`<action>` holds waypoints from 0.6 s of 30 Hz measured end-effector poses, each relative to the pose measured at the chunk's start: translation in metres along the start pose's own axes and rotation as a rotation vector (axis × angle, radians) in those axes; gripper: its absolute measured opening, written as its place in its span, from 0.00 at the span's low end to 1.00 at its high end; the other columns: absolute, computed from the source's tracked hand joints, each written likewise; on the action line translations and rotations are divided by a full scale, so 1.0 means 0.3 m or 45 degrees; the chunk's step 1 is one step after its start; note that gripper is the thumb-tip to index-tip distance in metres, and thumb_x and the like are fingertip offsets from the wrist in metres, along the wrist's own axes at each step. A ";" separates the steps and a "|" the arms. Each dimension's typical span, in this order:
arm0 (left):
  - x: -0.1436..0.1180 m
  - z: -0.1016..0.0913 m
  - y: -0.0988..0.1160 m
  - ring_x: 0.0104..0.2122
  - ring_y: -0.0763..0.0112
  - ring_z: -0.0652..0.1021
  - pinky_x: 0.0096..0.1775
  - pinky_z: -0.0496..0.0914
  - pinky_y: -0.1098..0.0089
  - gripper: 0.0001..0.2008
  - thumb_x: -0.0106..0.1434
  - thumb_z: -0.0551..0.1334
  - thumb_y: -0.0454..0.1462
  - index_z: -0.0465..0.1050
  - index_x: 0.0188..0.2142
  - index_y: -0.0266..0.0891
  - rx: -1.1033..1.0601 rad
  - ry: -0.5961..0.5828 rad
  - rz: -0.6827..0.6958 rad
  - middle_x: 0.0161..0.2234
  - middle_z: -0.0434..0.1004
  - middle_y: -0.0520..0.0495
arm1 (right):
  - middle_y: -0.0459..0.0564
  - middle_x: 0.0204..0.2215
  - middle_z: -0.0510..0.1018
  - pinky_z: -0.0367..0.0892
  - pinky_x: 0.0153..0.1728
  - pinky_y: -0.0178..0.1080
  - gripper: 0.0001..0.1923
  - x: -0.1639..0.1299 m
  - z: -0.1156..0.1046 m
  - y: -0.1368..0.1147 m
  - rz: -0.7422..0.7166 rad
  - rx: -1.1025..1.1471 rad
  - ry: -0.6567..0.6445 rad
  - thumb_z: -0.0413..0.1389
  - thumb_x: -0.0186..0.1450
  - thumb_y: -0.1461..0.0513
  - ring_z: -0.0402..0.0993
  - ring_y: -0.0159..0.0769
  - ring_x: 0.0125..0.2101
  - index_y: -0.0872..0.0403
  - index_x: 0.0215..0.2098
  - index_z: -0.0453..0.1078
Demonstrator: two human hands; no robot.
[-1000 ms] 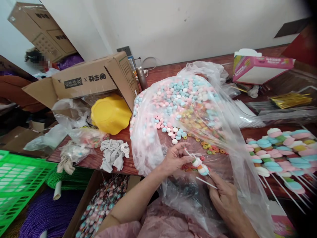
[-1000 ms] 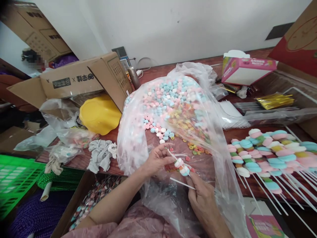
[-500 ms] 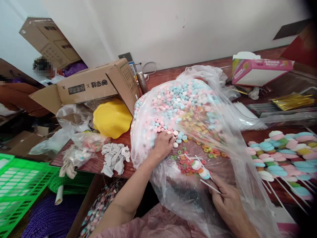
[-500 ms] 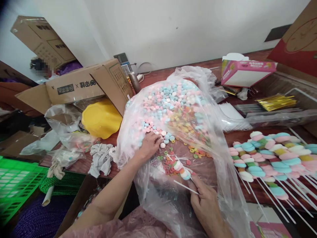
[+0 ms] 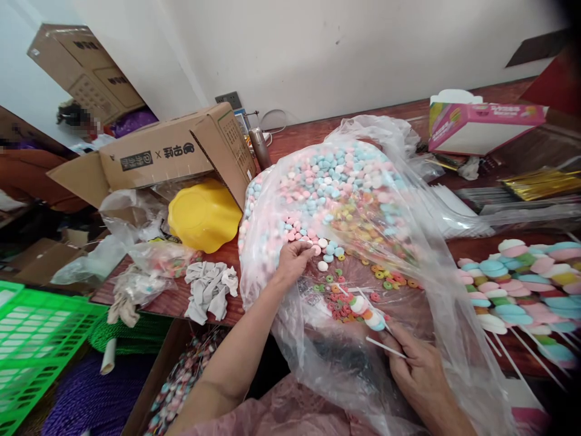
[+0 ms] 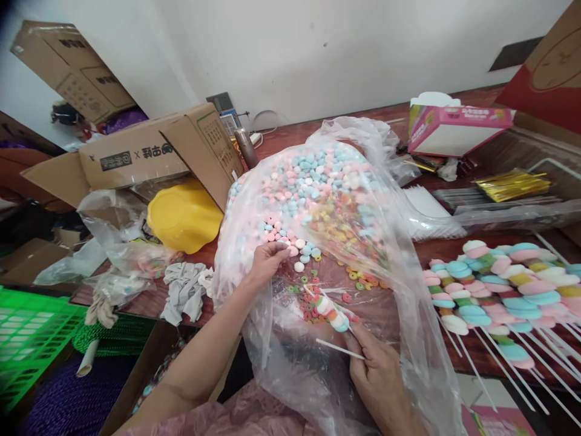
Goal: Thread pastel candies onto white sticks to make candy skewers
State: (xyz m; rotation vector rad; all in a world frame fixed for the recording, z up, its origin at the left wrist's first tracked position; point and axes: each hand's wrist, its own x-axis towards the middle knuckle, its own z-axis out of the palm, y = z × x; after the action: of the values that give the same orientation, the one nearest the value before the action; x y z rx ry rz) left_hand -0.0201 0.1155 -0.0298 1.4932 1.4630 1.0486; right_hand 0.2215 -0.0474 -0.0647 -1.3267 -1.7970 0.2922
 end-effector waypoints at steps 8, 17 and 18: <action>0.059 0.006 0.013 0.35 0.67 0.79 0.44 0.72 0.66 0.06 0.59 0.63 0.31 0.80 0.33 0.38 0.282 -0.015 0.043 0.31 0.81 0.49 | 0.50 0.32 0.86 0.74 0.25 0.35 0.13 0.004 0.000 -0.005 -0.033 -0.005 0.031 0.51 0.69 0.64 0.82 0.38 0.25 0.53 0.45 0.78; -0.015 0.024 -0.003 0.44 0.59 0.76 0.53 0.69 0.56 0.09 0.67 0.59 0.33 0.79 0.39 0.37 0.809 -0.124 0.584 0.41 0.81 0.41 | 0.48 0.29 0.85 0.71 0.23 0.33 0.12 0.020 -0.006 -0.023 -0.046 0.001 0.054 0.51 0.69 0.65 0.80 0.37 0.23 0.53 0.42 0.77; -0.023 0.026 -0.006 0.42 0.60 0.77 0.51 0.70 0.57 0.09 0.66 0.58 0.32 0.79 0.39 0.37 0.777 -0.144 0.621 0.39 0.81 0.41 | 0.48 0.28 0.84 0.71 0.23 0.33 0.12 0.023 -0.007 -0.026 -0.058 -0.006 0.058 0.51 0.69 0.65 0.80 0.36 0.22 0.53 0.42 0.77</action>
State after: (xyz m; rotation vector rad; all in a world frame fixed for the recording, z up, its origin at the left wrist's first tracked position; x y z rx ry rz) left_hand -0.0134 0.1087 -0.0343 2.3909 1.4414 0.7901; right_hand 0.2176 -0.0453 -0.0551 -1.2842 -1.7887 0.2312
